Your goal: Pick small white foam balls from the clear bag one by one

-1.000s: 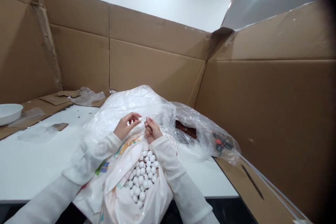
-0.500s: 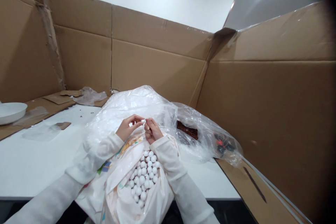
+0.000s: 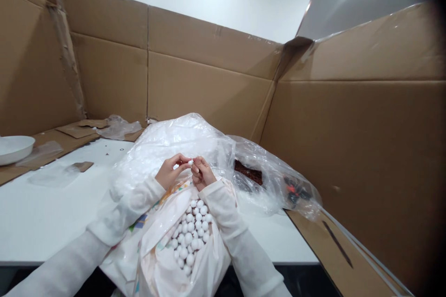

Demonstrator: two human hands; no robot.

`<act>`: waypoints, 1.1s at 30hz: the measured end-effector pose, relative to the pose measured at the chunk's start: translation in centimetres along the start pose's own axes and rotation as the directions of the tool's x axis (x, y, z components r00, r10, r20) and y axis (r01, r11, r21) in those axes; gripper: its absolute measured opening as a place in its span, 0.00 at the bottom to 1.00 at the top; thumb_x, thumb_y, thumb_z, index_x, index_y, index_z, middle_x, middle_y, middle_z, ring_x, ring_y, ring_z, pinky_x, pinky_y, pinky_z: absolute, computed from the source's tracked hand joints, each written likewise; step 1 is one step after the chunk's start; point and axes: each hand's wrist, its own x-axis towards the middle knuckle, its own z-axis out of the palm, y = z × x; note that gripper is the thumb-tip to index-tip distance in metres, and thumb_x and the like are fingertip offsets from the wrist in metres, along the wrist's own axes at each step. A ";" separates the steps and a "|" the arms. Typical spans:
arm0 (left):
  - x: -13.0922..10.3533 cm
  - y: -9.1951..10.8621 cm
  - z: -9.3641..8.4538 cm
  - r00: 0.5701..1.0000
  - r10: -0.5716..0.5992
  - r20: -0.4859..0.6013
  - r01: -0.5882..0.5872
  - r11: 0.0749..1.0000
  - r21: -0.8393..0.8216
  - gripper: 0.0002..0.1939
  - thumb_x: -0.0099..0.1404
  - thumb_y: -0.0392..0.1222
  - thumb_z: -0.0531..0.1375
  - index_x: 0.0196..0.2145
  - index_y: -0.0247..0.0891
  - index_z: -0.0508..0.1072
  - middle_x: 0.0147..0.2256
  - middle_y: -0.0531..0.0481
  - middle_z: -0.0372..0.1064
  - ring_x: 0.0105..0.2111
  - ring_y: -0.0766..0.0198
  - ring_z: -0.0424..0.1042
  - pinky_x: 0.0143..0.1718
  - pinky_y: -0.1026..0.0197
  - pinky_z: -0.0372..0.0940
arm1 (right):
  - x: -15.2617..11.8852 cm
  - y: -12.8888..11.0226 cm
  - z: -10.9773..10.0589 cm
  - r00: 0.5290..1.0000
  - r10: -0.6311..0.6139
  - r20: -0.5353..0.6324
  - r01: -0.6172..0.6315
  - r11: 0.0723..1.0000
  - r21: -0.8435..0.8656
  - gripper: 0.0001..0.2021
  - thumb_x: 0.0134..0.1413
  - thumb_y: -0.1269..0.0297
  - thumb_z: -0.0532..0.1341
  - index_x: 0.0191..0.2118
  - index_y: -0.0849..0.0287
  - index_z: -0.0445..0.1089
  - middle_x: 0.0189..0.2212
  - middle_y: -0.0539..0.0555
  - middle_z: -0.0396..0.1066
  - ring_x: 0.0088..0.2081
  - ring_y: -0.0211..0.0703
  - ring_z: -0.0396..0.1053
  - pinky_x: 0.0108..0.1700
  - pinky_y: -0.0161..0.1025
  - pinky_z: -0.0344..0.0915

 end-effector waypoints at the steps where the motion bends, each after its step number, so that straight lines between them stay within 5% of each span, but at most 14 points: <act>1: 0.0 0.0 0.0 1.000 0.002 0.001 -0.002 1.000 -0.004 0.08 0.59 0.43 0.58 0.31 0.36 0.69 0.30 0.52 0.68 0.32 0.65 0.67 0.36 0.63 0.62 | 0.0 0.0 0.0 1.000 0.002 0.003 -0.002 1.000 -0.002 0.22 0.30 0.56 0.68 0.23 0.58 0.53 0.10 0.37 0.54 0.11 0.23 0.37 0.12 0.26 0.29; 13: -0.1 -0.1 0.2 1.000 0.007 0.000 -0.007 1.000 0.018 0.08 0.59 0.44 0.57 0.31 0.36 0.69 0.31 0.50 0.69 0.33 0.63 0.68 0.38 0.60 0.63 | 0.2 0.4 -0.3 1.000 0.022 0.020 -0.023 0.999 0.027 0.20 0.31 0.57 0.69 0.24 0.57 0.56 0.10 0.37 0.52 0.10 0.23 0.37 0.12 0.26 0.28; 18: -0.2 0.3 0.3 0.994 0.079 -0.078 -0.071 0.992 0.100 0.08 0.59 0.43 0.57 0.35 0.36 0.69 0.30 0.51 0.67 0.30 0.65 0.65 0.34 0.62 0.61 | 0.2 0.3 0.0 0.999 0.014 0.040 -0.016 0.998 0.060 0.20 0.35 0.51 0.65 0.32 0.58 0.63 0.10 0.37 0.50 0.11 0.24 0.36 0.11 0.26 0.28; 25: 0.0 1.1 -0.1 0.964 0.227 -0.141 -0.182 0.945 0.273 0.06 0.59 0.42 0.58 0.33 0.39 0.71 0.32 0.50 0.64 0.35 0.63 0.62 0.31 0.62 0.58 | 0.6 0.3 -0.1 0.985 0.149 0.083 -0.153 0.987 0.044 0.18 0.44 0.48 0.59 0.27 0.60 0.62 0.07 0.38 0.51 0.10 0.24 0.33 0.11 0.27 0.27; 33: 0.0 0.9 -0.2 0.960 0.235 -0.150 -0.193 0.949 0.247 0.04 0.59 0.40 0.59 0.33 0.39 0.71 0.33 0.50 0.68 0.36 0.62 0.64 0.34 0.61 0.59 | 0.4 0.4 0.1 0.985 0.145 0.088 -0.136 0.986 -0.100 0.21 0.37 0.45 0.62 0.24 0.62 0.64 0.08 0.39 0.49 0.10 0.24 0.34 0.11 0.27 0.30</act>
